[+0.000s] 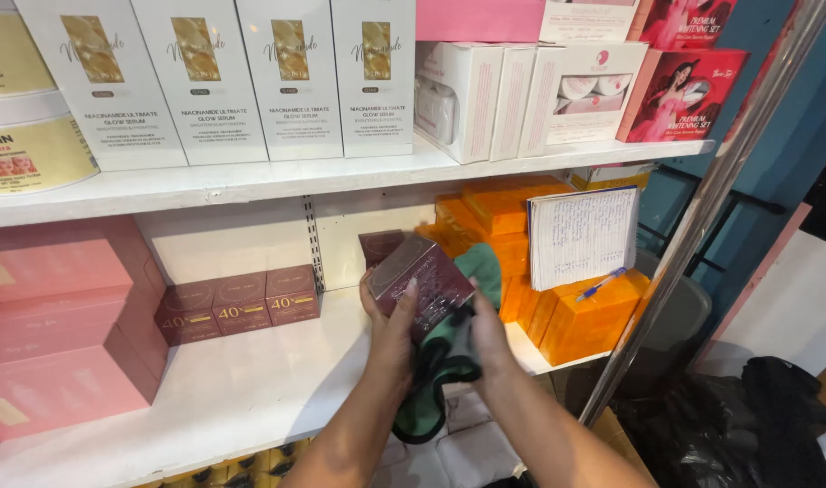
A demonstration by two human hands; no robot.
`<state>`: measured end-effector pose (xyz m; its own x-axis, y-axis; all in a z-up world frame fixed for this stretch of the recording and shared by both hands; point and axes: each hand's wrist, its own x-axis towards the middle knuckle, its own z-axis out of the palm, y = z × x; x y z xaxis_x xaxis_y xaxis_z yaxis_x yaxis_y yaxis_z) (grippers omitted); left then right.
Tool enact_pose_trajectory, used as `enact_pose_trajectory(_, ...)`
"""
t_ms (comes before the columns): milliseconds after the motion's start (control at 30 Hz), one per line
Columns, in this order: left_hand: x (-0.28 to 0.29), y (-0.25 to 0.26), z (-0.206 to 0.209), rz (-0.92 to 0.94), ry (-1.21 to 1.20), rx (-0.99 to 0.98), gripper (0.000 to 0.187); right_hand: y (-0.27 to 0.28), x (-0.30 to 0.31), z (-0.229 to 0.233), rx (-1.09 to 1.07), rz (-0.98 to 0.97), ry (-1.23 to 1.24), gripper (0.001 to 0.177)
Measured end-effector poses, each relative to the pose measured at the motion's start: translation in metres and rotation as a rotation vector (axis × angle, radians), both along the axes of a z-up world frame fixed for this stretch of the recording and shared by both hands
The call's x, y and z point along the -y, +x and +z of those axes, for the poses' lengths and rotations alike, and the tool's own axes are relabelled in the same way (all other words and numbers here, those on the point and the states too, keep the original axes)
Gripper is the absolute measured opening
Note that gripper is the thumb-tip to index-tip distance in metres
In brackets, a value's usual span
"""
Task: The person wipes maroon and orange boxes on a shelf using a green cloth. They also write on a notepad with a blue pen while holding it in their hands.
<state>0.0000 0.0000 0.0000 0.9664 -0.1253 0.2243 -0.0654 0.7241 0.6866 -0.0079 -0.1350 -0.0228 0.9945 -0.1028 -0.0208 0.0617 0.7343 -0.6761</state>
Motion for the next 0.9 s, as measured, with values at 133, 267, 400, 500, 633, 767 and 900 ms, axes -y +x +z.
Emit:
enact_pose_trajectory(133, 0.012, 0.051, -0.05, 0.229, 0.218, 0.226, 0.112, -0.022, -0.022, 0.007, -0.028, -0.025, 0.024, 0.055)
enact_pose_trajectory(267, 0.014, 0.062, -0.058, 0.337, 0.234, 0.448, 0.127, -0.005, 0.0, -0.025, 0.054, 0.034, 0.026, 0.05)
enact_pose_trajectory(400, 0.003, 0.016, -0.039, 0.295, 0.318, 0.599, 0.123, 0.007, 0.006, -0.003, 0.013, -0.122, -0.055, 0.055)
enact_pose_trajectory(500, -0.004, 0.003, -0.031, 0.313, 0.521, 0.557, 0.113, -0.009, 0.003, 0.021, -0.047, -0.162, -0.183, 0.053)
enact_pose_trajectory(633, -0.012, 0.005, -0.019, 0.381, 0.538, 0.517, 0.114, 0.01, 0.002, 0.0, -0.014, -0.219, -0.235, 0.048)
enact_pose_trajectory(767, -0.029, 0.014, -0.02, 0.389, 0.528, 0.489, 0.11, 0.026, -0.007, -0.017, -0.133, -0.219, -0.287, 0.046)
enact_pose_trajectory(900, -0.052, 0.029, -0.026, 0.573, 0.49, 0.513, 0.106, 0.043, -0.031, -0.032, -0.215, -0.037, -0.197, 0.038)
